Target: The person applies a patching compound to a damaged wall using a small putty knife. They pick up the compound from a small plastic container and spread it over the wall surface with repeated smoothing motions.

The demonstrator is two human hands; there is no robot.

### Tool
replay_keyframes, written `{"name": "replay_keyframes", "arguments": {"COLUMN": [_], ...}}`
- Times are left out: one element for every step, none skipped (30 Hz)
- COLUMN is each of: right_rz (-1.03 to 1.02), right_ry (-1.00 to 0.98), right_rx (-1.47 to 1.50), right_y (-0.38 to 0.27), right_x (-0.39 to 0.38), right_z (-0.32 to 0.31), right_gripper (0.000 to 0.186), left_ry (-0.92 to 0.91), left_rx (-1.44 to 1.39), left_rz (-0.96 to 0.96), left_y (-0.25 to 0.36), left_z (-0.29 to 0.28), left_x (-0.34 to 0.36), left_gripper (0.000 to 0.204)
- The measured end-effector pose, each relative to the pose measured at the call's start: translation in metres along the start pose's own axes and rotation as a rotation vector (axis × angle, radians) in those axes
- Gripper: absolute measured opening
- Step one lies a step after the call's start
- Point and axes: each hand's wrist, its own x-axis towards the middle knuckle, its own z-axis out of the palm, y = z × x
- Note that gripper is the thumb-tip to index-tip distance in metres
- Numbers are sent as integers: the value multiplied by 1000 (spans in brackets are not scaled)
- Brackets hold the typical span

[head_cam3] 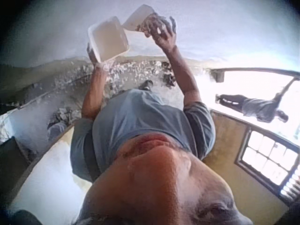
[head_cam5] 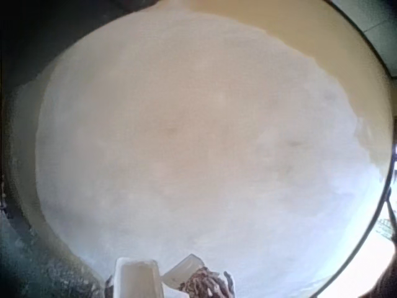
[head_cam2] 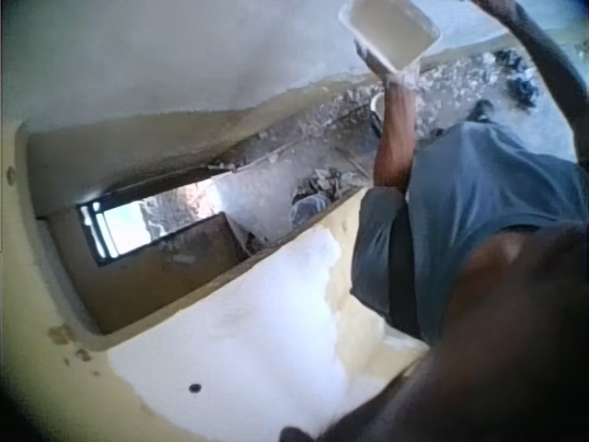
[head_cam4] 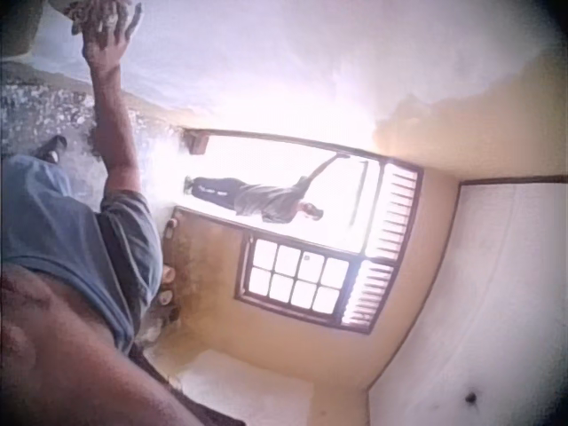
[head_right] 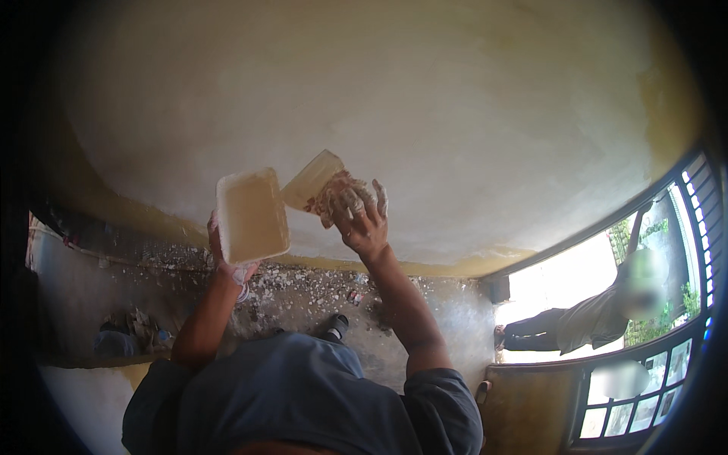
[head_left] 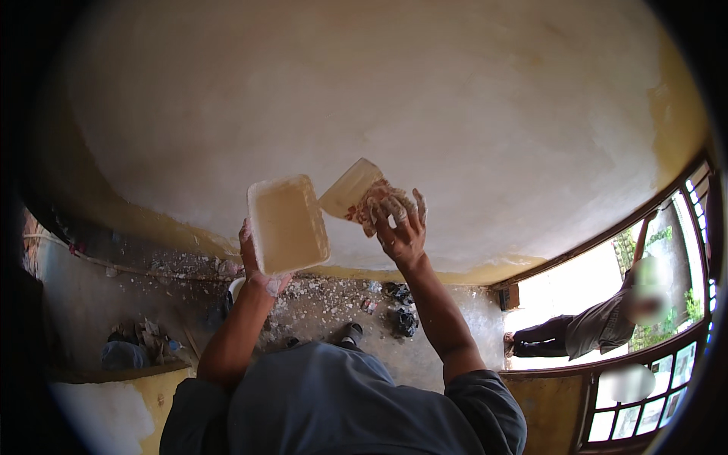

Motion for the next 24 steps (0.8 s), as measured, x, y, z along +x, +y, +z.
{"name": "replay_keyframes", "arguments": {"right_rz": [29, 35, 33, 56, 82, 99, 108, 142, 173, 206, 202, 216, 231, 281, 289, 278, 228, 225, 260, 276, 288, 278, 266, 265], "right_ry": [1, 24, 23, -3, -37, -106, -111, -143, -174, -224, -213, -253, -293, -374, -368, -350, -322, -368, -361, -353, -342, -240, -145, -145], "right_rx": [-55, -85, -117, -183, -244, -313, -316, -350, -380, -381, -390, -402, -413, -354, -323, -336, -326, -374, -383, -454, -526, -465, -403, -395], "right_y": [8, 17, 27, 36, 43, 49, 55, 61, 65, 72, 83, 93, 104, 109, 120, 131, 160, 176, 189, 203, 221, 246, 261, 256], "right_x": [8, 18, 25, 29, 30, 32, 36, 38, 44, 51, 61, 69, 79, 97, 111, 129, 146, 171, 195, 218, 238, 250, 256, 264], "right_z": [0, 2, 2, 7, 10, 12, 18, 26, 32, 37, 42, 44, 46, 43, 40, 35, 29, 20, 8, -7, -19, -38, -49, -51], "right_gripper": [30, 27, 29, 30, 31, 30, 30, 34, 39, 27, 27, 24, 22, 19, 21, 21, 27, 33, 39, 38, 38, 45, 54, 54], "left_ry": [-6, 36, 78, 73, 47, 20, 23, 11, 2, 17, -9, -35, -49, 16, 78, 81, 126, 184, 246, 240, 232, 293, 248, 249], "left_rx": [4, -18, -41, -36, -31, -26, -23, -75, -127, -120, -36, 48, 46, 19, -12, -11, -4, 13, 31, 12, -8, -27, 27, 41], "left_rz": [-5, 2, 6, -3, 11, 26, 16, 17, 24, 15, 106, 199, 203, 166, 126, 125, 119, 123, 128, 114, 102, 87, 101, 123], "left_y": [1, 1, 2, 4, 5, 6, 7, 8, 8, 8, 9, 10, 13, 20, 21, 22, 20, 23, 26, 28, 28, 29, 30, 31], "left_z": [1, 1, 0, -3, -9, -15, -21, -27, -32, -36, -35, -35, -37, -44, -49, -51, -47, -46, -45, -45, -45, -47, -61, -62], "left_x": [1, 2, 3, 6, 6, 6, 7, 5, 1, -5, -2, 0, 1, -7, -13, -17, -12, -14, -18, -22, -23, -23, -23, -23], "left_gripper": [53, 53, 54, 54, 54, 55, 55, 54, 52, 52, 52, 51, 51, 52, 53, 53, 54, 54, 55, 55, 55, 57, 58, 57]}}
